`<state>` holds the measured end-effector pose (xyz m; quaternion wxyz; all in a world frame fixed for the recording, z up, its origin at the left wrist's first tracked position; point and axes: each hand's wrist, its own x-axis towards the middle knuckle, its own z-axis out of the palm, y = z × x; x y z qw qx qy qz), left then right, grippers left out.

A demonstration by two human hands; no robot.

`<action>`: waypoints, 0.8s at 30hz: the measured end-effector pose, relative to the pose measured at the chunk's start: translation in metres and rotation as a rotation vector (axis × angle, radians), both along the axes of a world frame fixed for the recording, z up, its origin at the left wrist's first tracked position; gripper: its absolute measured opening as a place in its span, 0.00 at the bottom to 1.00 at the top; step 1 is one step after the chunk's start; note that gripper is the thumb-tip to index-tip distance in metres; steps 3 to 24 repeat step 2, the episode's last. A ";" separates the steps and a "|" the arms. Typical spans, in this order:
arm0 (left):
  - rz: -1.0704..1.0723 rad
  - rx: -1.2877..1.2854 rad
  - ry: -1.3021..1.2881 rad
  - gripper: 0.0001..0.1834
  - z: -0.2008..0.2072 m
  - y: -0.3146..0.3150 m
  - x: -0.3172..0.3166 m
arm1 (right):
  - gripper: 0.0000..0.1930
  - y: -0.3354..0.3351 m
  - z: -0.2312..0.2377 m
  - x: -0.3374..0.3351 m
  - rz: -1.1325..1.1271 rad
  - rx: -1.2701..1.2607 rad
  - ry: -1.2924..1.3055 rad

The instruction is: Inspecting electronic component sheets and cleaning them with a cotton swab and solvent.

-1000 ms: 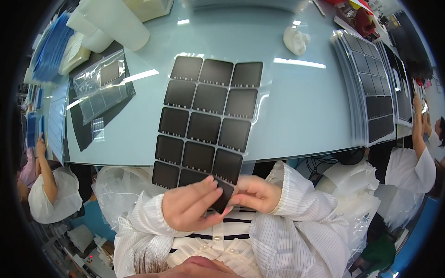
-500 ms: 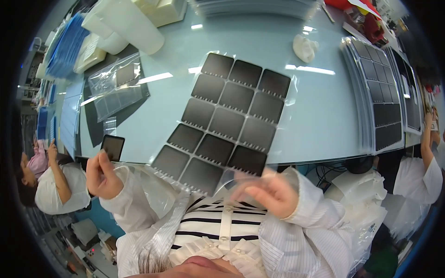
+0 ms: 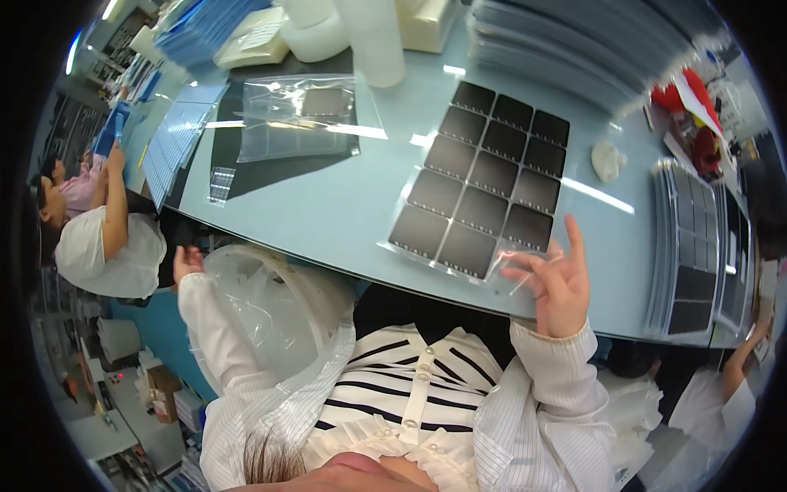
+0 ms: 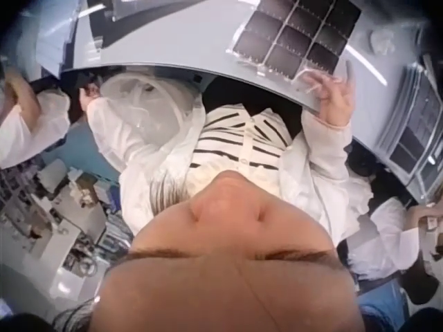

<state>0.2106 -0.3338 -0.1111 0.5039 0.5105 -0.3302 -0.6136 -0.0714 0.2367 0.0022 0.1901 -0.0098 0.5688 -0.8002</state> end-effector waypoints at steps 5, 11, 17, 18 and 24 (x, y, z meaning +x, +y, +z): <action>-0.037 0.121 0.084 0.15 -0.023 -0.002 -0.010 | 0.40 0.001 0.001 -0.003 0.024 0.118 0.098; -0.037 0.121 0.084 0.15 -0.023 -0.002 -0.010 | 0.40 0.001 0.001 -0.003 0.024 0.118 0.098; -0.037 0.121 0.084 0.15 -0.023 -0.002 -0.010 | 0.40 0.001 0.001 -0.003 0.024 0.118 0.098; -0.037 0.121 0.084 0.15 -0.023 -0.002 -0.010 | 0.40 0.001 0.001 -0.003 0.024 0.118 0.098; -0.037 0.121 0.084 0.15 -0.023 -0.002 -0.010 | 0.40 0.001 0.001 -0.003 0.024 0.118 0.098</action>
